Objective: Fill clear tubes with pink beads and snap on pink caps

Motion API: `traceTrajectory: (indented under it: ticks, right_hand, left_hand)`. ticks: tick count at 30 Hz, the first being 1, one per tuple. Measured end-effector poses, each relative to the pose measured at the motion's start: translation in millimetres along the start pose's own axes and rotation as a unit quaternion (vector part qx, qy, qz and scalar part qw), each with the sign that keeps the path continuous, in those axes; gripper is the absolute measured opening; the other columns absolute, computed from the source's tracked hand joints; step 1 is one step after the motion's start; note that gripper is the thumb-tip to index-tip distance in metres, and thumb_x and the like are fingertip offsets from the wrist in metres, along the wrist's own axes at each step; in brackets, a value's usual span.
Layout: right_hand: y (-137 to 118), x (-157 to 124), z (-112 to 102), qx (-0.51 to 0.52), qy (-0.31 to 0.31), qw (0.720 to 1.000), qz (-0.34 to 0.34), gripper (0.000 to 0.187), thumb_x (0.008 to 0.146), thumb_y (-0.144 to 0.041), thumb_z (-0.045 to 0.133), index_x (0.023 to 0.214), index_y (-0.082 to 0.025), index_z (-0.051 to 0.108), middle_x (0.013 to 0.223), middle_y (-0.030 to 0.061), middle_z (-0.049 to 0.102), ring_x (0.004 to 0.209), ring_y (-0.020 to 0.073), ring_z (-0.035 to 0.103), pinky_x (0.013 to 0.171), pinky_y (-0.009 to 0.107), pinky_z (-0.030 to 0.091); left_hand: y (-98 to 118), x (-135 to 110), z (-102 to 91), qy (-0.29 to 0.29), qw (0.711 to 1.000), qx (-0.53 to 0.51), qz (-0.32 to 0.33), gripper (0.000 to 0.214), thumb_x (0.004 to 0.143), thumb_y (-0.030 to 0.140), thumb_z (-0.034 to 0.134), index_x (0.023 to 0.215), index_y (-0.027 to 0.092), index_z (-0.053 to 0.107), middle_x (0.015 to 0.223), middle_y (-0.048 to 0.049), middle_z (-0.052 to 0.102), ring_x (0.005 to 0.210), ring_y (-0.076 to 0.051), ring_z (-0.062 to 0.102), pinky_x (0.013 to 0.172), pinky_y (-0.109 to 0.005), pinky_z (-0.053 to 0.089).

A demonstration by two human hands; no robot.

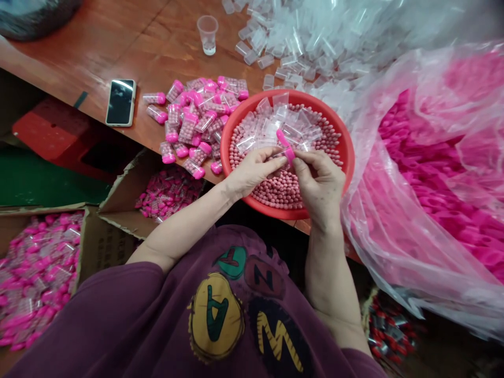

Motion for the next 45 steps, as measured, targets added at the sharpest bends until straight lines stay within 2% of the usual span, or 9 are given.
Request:
traceTrajectory:
  ticks: [7, 11, 15, 19, 24, 29, 36, 41, 45]
  right_hand:
    - [-28, -20, 20, -0.132, 0.007, 0.990, -0.049, 0.034, 0.115, -0.029, 0.050, 0.132, -0.027, 0.080, 0.123, 0.0143, 0.083, 0.120, 0.0300, 0.081, 0.109, 0.056, 0.069]
    - [-31, -25, 11, -0.077, 0.009, 0.996, -0.046, 0.028, 0.114, -0.032, 0.056, 0.127, -0.026, 0.081, 0.122, 0.0133, 0.083, 0.120, 0.0295, 0.080, 0.109, 0.054, 0.069]
    - [14, -9, -4, 0.076, 0.040, 0.987, 0.134, 0.045, 0.113, -0.066, 0.061, 0.114, -0.026, 0.081, 0.108, 0.0074, 0.084, 0.098, 0.0235, 0.080, 0.093, 0.044, 0.070]
    - [39, 7, 17, 0.222, -0.038, 0.946, 0.235, 0.068, 0.102, -0.087, 0.059, 0.119, -0.024, 0.079, 0.112, 0.0118, 0.086, 0.103, 0.0249, 0.081, 0.096, 0.044, 0.071]
    - [16, 0, 3, 0.132, -0.006, 0.987, 0.088, 0.054, 0.107, -0.073, 0.067, 0.140, -0.031, 0.074, 0.140, 0.0095, 0.080, 0.133, 0.0308, 0.078, 0.122, 0.057, 0.063]
    - [7, -25, 14, -0.069, -0.094, 0.991, -0.059, 0.088, 0.088, -0.066, 0.094, 0.161, -0.030, 0.061, 0.162, 0.0183, 0.065, 0.158, 0.0459, 0.058, 0.136, 0.073, 0.047]
    - [20, -22, 26, -0.149, -0.053, 0.986, -0.049, 0.078, 0.088, -0.051, 0.090, 0.155, -0.023, 0.063, 0.146, 0.0207, 0.071, 0.144, 0.0478, 0.065, 0.131, 0.076, 0.049]
    - [24, -18, 24, -0.216, -0.100, 0.969, -0.068, 0.075, 0.086, -0.039, 0.083, 0.154, -0.018, 0.060, 0.142, 0.0220, 0.071, 0.135, 0.0460, 0.067, 0.124, 0.073, 0.052]
    - [29, -23, 21, -0.257, -0.117, 0.958, -0.041, 0.082, 0.085, -0.035, 0.082, 0.160, -0.018, 0.053, 0.151, 0.0236, 0.065, 0.142, 0.0475, 0.061, 0.123, 0.074, 0.049]
  left_hand:
    - [1, 0, -3.7, 0.013, 1.000, 0.001, 0.028, 0.024, 0.090, 0.023, 0.098, 0.095, 0.013, 0.077, 0.082, 0.0039, 0.065, 0.075, -0.007, 0.058, 0.076, -0.021, 0.051]
    - [-2, 2, -4.4, -0.010, 1.000, 0.015, 0.012, 0.027, 0.090, 0.030, 0.098, 0.102, 0.014, 0.080, 0.090, 0.0006, 0.073, 0.077, -0.008, 0.062, 0.076, -0.021, 0.051]
    - [-11, 0, 5.8, -0.128, 0.990, 0.058, -0.033, 0.038, 0.081, 0.037, 0.104, 0.101, 0.013, 0.083, 0.086, -0.0019, 0.075, 0.071, -0.009, 0.062, 0.072, -0.025, 0.050]
    - [-14, -1, 7.0, -0.160, 0.984, 0.044, -0.068, 0.045, 0.070, 0.037, 0.111, 0.093, 0.011, 0.083, 0.088, -0.0037, 0.079, 0.081, -0.012, 0.069, 0.087, -0.029, 0.056]
    - [-9, 2, 2.9, -0.121, 0.989, -0.042, -0.073, 0.032, 0.087, 0.036, 0.102, 0.086, 0.014, 0.079, 0.086, -0.0026, 0.076, 0.083, -0.011, 0.070, 0.087, -0.026, 0.056]
    - [-9, 3, -1.6, -0.100, 0.989, -0.068, -0.082, 0.023, 0.096, 0.032, 0.094, 0.092, 0.016, 0.078, 0.088, -0.0016, 0.074, 0.079, -0.011, 0.067, 0.081, -0.026, 0.054]
    - [-15, 8, -2.8, -0.112, 0.991, -0.026, -0.069, 0.034, 0.094, 0.042, 0.096, 0.089, 0.016, 0.075, 0.086, -0.0031, 0.072, 0.079, -0.013, 0.064, 0.082, -0.029, 0.055]
    - [-13, 13, -9.7, -0.015, 0.996, 0.078, 0.037, 0.022, 0.089, 0.024, 0.094, 0.104, 0.016, 0.079, 0.103, -0.0036, 0.079, 0.101, -0.015, 0.069, 0.102, -0.029, 0.054]
    - [-13, 13, -1.2, -0.048, 0.989, 0.129, 0.061, 0.011, 0.093, 0.022, 0.087, 0.097, 0.014, 0.081, 0.101, -0.0049, 0.080, 0.108, -0.019, 0.071, 0.108, -0.032, 0.052]
Point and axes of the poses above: each hand's wrist, its own x-axis towards the middle knuckle, its own z-axis out of the palm, y = z × x, the point moved 7 cm from there along x, towards the middle knuckle
